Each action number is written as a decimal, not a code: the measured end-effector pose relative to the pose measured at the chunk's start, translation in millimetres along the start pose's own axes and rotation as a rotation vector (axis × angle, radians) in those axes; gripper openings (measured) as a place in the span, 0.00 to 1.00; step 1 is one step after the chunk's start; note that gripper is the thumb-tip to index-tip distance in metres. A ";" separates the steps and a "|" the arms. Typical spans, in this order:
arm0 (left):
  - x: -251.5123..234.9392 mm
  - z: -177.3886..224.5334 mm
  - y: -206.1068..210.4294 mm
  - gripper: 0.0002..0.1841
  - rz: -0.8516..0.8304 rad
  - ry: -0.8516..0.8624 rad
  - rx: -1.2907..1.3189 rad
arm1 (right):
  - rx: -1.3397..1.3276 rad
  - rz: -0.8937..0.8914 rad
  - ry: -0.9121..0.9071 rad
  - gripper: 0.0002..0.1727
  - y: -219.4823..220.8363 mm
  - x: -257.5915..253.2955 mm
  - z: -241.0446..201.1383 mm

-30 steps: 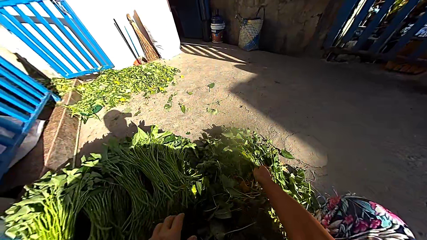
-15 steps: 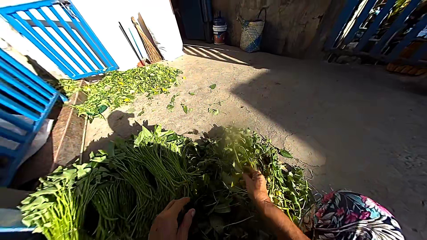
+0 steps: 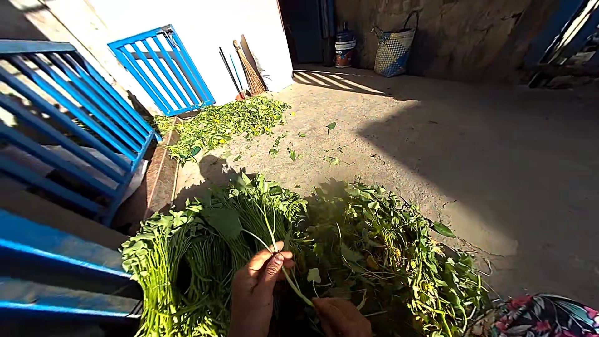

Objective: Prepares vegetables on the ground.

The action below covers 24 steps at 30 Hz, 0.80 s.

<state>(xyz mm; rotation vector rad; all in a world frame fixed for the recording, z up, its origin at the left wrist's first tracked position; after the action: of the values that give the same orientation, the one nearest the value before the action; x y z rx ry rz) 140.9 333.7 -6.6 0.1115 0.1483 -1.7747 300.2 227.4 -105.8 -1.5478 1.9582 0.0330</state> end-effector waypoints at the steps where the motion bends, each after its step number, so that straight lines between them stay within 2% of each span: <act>1: -0.1 0.6 -1.5 0.16 -0.008 0.013 0.010 | 0.029 0.007 -0.012 0.12 1.1 -2.0 1.1; 6: 2.6 4.6 0.2 0.15 -0.061 0.056 0.062 | 0.017 -0.075 0.031 0.16 6.4 -20.4 -0.4; 13: 5.5 10.4 11.3 0.13 -0.074 0.097 0.075 | -0.437 -0.240 0.150 0.29 11.8 -51.5 -21.7; 19: 5.7 10.5 9.3 0.10 0.020 0.109 0.005 | -0.613 -0.385 0.298 0.18 17.1 -69.1 -23.6; 24: 7.8 6.7 12.6 0.11 0.002 0.095 0.003 | -0.631 -0.428 0.266 0.16 22.0 -66.2 -20.0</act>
<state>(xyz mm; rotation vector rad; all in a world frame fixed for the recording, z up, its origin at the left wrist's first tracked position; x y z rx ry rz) 151.7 322.6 -1.7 0.1979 0.2138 -1.7681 278.8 283.8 -65.4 -2.4698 1.8610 0.3039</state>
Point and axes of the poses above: each hand's wrist, its own x-axis away from the middle knuckle, its own y-axis out of the palm, z = x × y, the point moved 4 cm from there along -x, towards the middle knuckle, and after that the axes turned 4 degrees about -z, right-handed, at the moved point
